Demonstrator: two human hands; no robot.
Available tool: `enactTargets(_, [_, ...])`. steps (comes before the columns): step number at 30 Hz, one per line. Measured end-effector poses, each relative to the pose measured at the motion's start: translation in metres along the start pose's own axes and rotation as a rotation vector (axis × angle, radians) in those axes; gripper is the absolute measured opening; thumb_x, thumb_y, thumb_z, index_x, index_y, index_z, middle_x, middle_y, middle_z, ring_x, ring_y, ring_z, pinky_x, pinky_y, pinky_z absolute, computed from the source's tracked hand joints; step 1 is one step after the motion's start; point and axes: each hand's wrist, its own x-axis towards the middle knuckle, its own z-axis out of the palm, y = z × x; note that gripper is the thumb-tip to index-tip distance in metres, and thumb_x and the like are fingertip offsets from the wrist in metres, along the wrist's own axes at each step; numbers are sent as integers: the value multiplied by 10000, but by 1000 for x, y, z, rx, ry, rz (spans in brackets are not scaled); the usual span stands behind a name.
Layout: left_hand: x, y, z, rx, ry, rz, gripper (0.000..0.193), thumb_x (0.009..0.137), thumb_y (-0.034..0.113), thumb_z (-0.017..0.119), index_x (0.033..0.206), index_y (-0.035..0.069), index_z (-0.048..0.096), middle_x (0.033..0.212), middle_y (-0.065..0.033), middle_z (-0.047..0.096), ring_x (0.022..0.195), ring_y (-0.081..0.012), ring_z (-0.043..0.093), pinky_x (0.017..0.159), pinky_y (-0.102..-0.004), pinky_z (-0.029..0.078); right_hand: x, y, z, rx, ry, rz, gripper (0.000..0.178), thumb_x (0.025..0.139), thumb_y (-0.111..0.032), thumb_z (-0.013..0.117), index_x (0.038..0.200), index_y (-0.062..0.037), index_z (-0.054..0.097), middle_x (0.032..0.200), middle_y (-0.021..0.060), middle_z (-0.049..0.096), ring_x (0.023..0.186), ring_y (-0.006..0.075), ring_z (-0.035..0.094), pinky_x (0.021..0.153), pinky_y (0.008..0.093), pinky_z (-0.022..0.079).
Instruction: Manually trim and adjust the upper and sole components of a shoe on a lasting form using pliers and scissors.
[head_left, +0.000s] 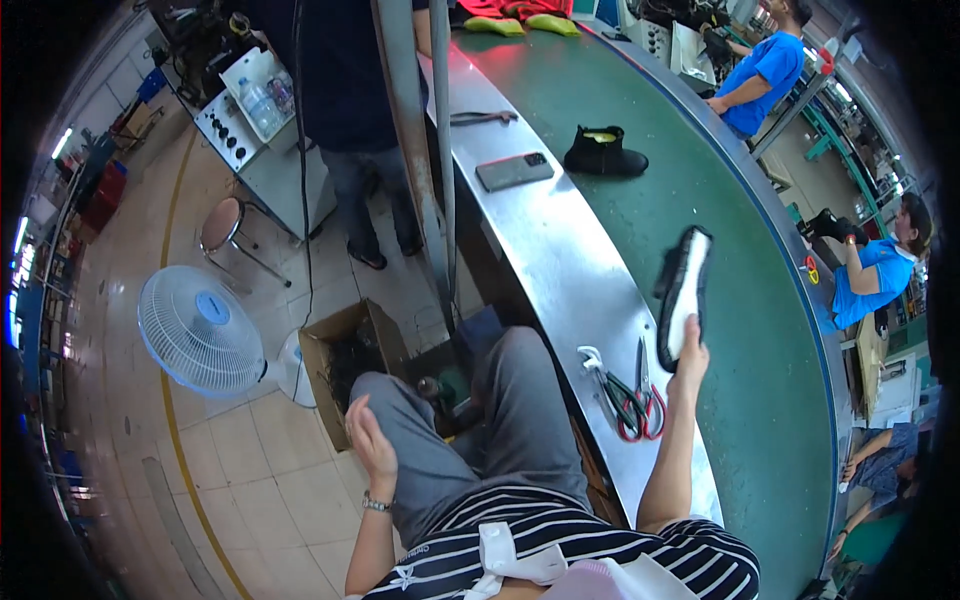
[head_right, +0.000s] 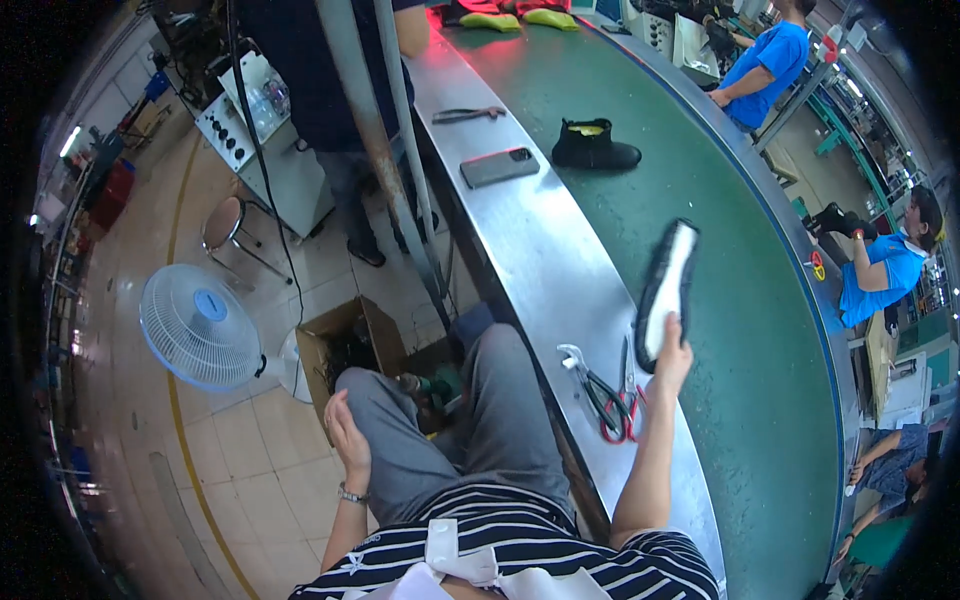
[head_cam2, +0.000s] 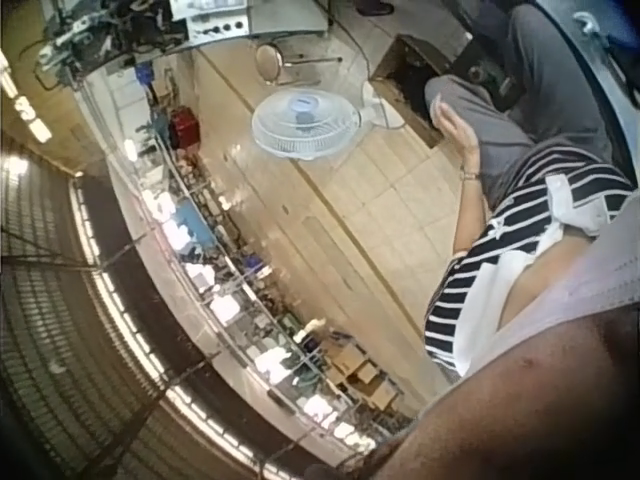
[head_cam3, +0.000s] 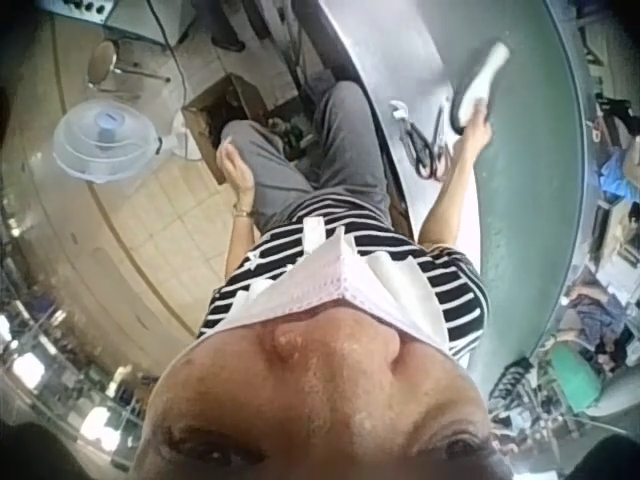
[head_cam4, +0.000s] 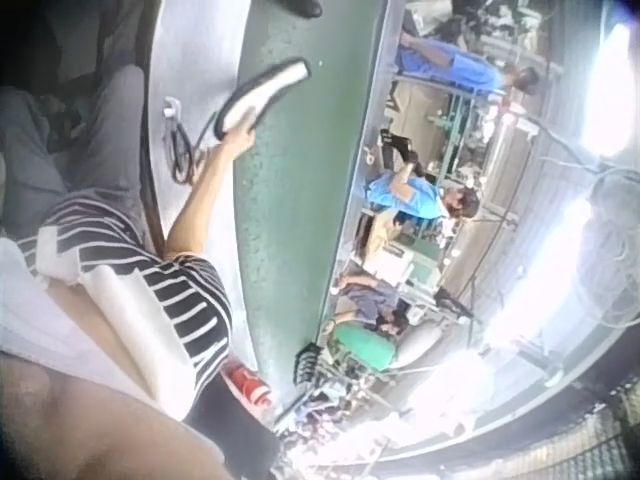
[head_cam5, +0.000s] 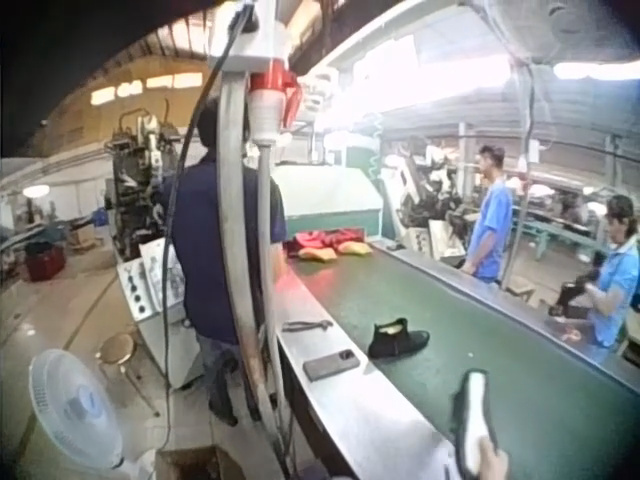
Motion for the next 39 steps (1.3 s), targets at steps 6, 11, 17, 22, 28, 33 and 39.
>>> enactTargets(6, [-20,-28,17,279,52,-22,386,1006,254,451,1303,11,491,1413,-228,387,1313,-382,365,1097,-457,282,88,17,16,-215,-125,-234,430,896,-242,659,1213,42,598,1059,79,655,930,136,593,824,276,458])
enactTargets(11, [-10,-17,30,520,32,25,399,984,263,479,1304,25,492,1440,-203,367,1330,-377,344,1105,-456,274,105,-9,111,-81,-531,-225,311,902,-187,636,1136,17,653,897,27,675,750,81,582,662,219,452])
enactTargets(17, [0,-14,39,547,19,21,368,972,242,502,1271,28,519,1431,-199,382,1305,-380,374,1091,-457,295,163,-40,274,-384,-509,-518,479,863,-250,660,1237,35,576,1071,147,687,863,212,678,806,322,509])
enactTargets(22, [6,-9,46,560,19,4,353,971,234,503,1261,36,530,1420,-198,396,1294,-383,385,1085,-455,303,223,-42,351,-606,-445,-673,668,810,-244,690,1374,9,437,1178,222,614,1106,340,588,948,409,457])
enactTargets(28, [8,-12,44,551,53,31,330,951,198,538,1232,25,542,1388,-221,414,1267,-401,404,1064,-472,326,226,-23,336,-632,-315,-782,352,825,-346,684,1006,-45,689,959,171,674,951,362,623,843,419,486])
enactTargets(33, [17,-8,46,423,-23,74,345,977,219,494,1255,16,523,1393,-210,415,1294,-377,391,1088,-445,304,267,-31,237,-402,-191,-661,365,841,-372,680,1026,-60,716,917,139,694,842,246,658,768,361,494])
enactTargets(39, [36,92,25,283,-135,345,503,873,206,664,1297,-5,494,1378,-198,457,1270,-368,432,1072,-431,332,109,-148,154,-223,-636,-651,299,902,-296,663,974,-9,702,729,-10,626,614,71,520,569,226,405])
